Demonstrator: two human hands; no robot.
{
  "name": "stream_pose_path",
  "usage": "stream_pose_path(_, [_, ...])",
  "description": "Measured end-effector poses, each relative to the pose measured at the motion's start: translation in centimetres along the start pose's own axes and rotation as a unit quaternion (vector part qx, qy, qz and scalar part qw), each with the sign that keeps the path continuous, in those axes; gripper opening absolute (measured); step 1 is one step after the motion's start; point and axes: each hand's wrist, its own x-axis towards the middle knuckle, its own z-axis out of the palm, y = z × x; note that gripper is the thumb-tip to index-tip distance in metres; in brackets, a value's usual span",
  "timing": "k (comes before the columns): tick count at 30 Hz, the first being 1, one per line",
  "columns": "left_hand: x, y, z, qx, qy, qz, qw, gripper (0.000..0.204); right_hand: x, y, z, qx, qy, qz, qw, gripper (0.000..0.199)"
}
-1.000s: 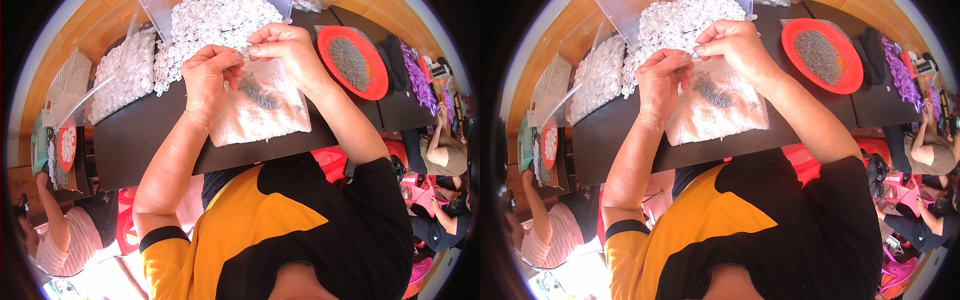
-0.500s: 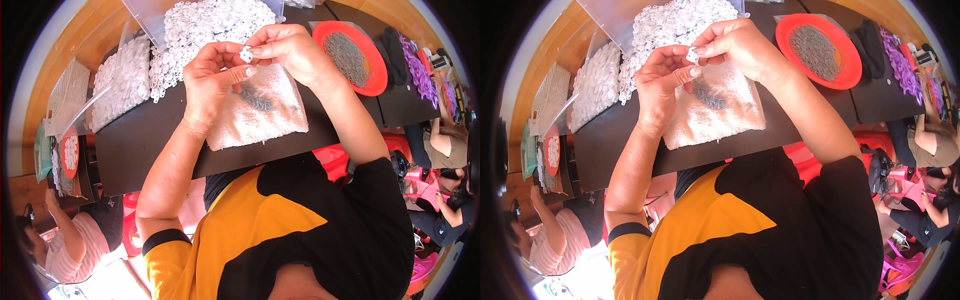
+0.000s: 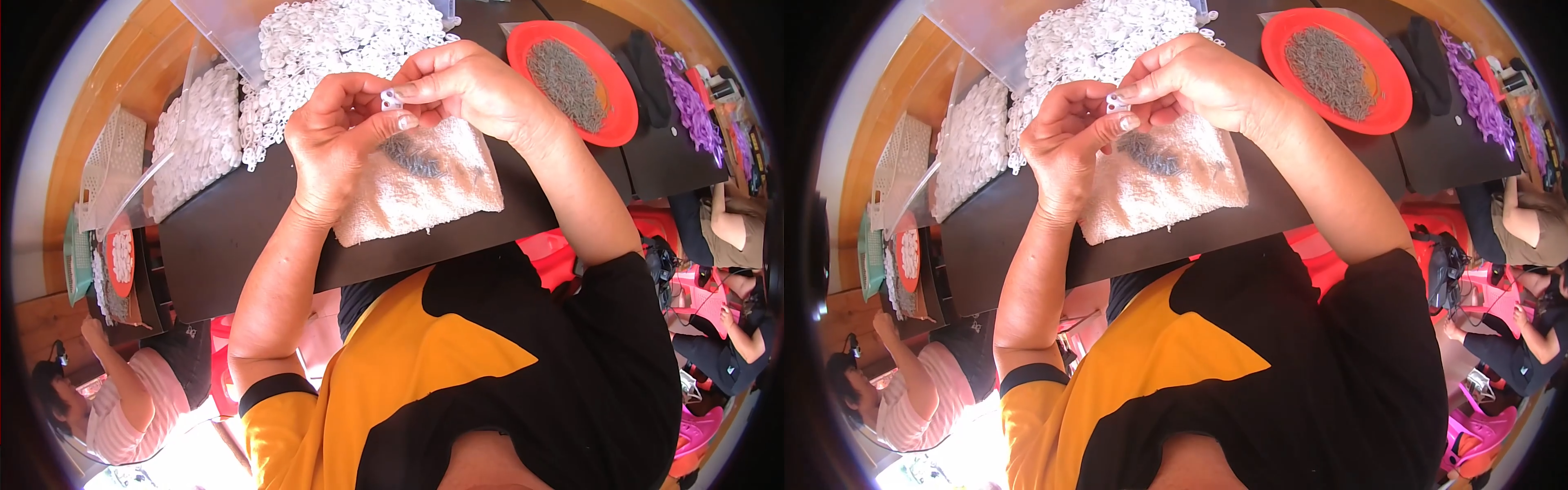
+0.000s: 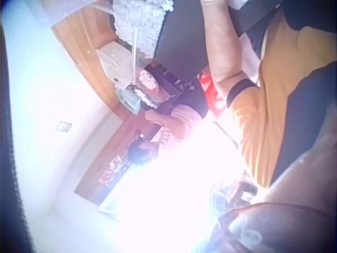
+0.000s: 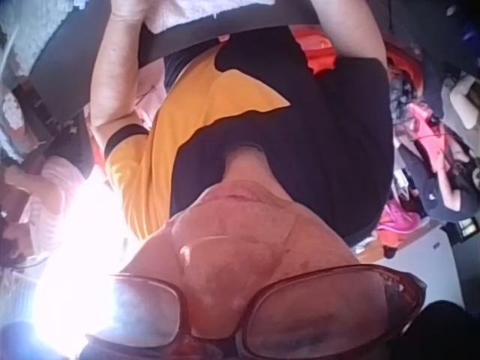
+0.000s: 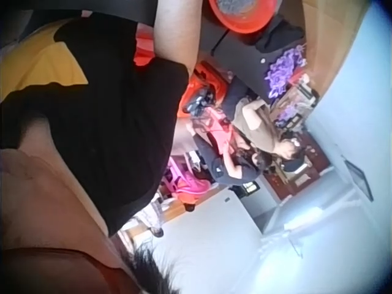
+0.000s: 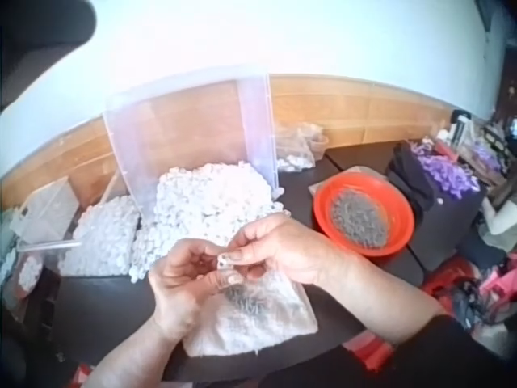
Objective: Manually assembling small plastic and metal components at a workbench.
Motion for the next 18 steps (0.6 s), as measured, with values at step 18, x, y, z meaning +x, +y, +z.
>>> stream_pose_path(18, [0.4,0.8,-0.3,-0.073,-0.008,-0.072,0.995,0.024,-0.3,0.3,1.0,-0.095,-0.004,-0.086,0.992,0.013])
